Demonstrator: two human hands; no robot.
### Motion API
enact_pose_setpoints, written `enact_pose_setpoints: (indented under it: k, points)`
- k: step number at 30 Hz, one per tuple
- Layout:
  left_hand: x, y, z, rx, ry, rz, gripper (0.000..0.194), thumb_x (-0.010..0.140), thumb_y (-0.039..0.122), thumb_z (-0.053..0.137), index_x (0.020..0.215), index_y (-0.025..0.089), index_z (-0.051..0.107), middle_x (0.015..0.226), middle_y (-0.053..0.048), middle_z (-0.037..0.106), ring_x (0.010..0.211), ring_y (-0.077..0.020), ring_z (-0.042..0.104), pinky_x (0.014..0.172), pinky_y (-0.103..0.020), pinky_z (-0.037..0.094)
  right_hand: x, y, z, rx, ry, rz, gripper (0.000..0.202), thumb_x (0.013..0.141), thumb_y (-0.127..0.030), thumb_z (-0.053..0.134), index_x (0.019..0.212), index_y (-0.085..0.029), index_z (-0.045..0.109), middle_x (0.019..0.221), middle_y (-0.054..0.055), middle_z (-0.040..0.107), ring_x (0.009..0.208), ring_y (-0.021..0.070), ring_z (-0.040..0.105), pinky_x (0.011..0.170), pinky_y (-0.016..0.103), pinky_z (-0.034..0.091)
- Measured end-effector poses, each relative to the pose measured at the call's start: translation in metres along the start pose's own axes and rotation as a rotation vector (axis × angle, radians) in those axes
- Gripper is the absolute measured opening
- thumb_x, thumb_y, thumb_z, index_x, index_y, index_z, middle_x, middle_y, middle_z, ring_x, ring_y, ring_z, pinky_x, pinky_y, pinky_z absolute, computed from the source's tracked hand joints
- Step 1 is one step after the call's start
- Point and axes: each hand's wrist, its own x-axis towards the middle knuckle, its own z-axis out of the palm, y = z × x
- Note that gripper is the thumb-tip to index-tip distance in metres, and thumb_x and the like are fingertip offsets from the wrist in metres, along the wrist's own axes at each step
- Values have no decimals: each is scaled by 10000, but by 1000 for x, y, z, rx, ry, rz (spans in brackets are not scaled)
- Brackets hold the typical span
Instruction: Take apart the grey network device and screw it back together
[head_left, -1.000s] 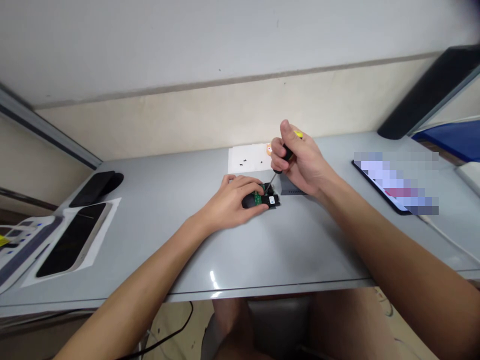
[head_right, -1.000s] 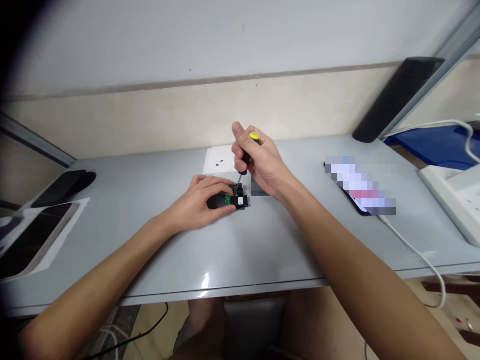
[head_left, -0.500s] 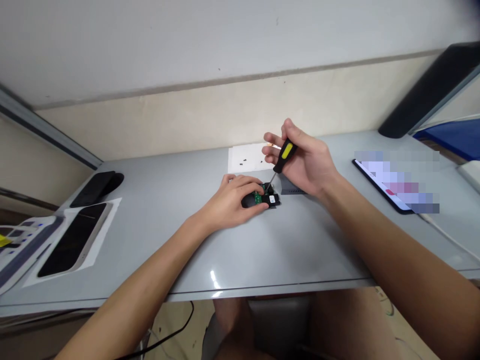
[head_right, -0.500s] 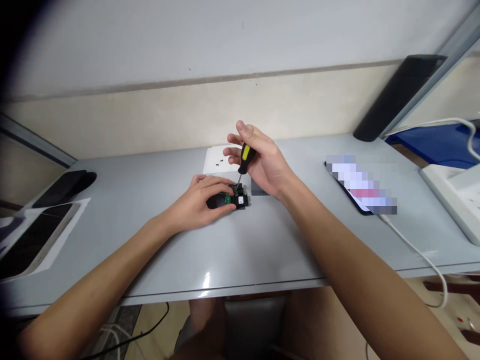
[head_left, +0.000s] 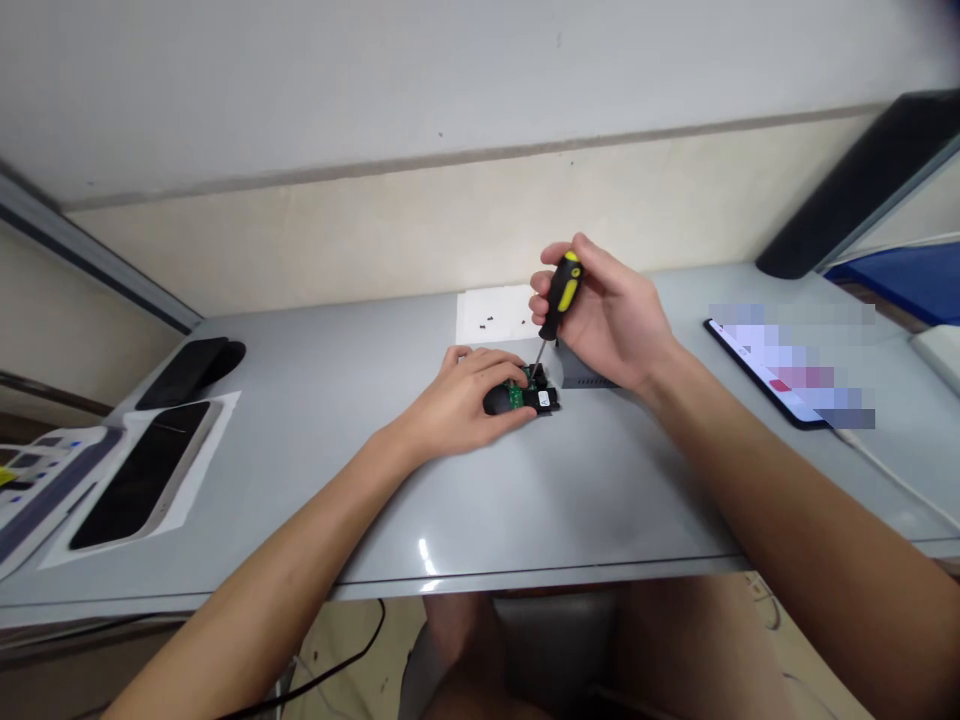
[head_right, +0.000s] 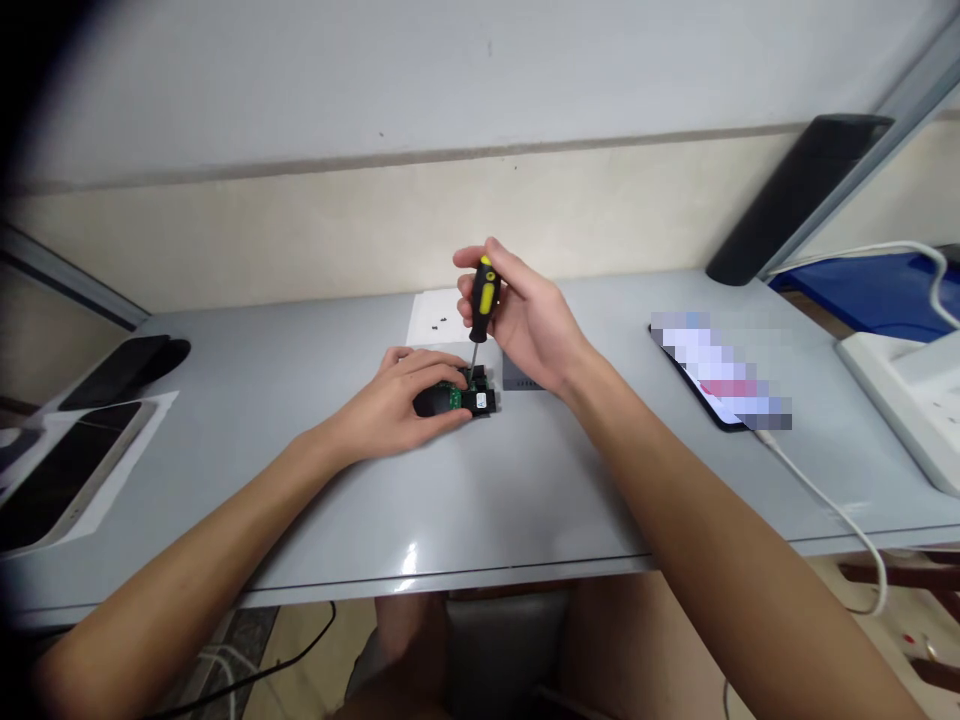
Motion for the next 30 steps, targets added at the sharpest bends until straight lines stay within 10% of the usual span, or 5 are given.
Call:
enact_pose_setpoints:
  k: [5,11,17,23,30]
  points:
    - [0,-1,0,8,-1,8,226,1000,466,668,1051,249,703,1319,-59,739,1224,-290,669,1107,-472,390,-3,-1,2,-9,-4,-19,588,666,-625,955,830,-249,533,873,-2,604,768,147,608,668,307,495]
    - [0,-1,0,-4,0,2,229,992,465,679,1051,245,702,1332,-66,734,1243,-296,663,1099,-473,396,2,1,0,-78,27,-36,564,796,-694,828,783,-258,472,642,-75,357,560,100,403,570,283,399]
    - [-1,0,0,-14,18,-12,217,970,453,707,1002,239,687,1347,-62,727,1239,-294,664,1114,-480,393,1,-2,2,-59,-29,-64,511,878,-762,693,956,-257,672,695,-28,474,630,136,521,613,303,445]
    - [-1,-2,0,-9,18,20,202,992,438,692,1030,239,696,1336,-61,729,1234,-286,665,1110,-466,386,0,0,1,-51,2,-71,558,737,-692,878,783,-245,546,808,-6,548,762,141,601,674,291,507]
    - [0,-1,1,-7,12,10,200,985,427,700,1041,235,697,1321,-53,735,1239,-281,668,1099,-452,376,3,2,0,-45,20,-29,636,799,-824,713,716,-249,453,598,-72,323,505,92,322,513,282,385]
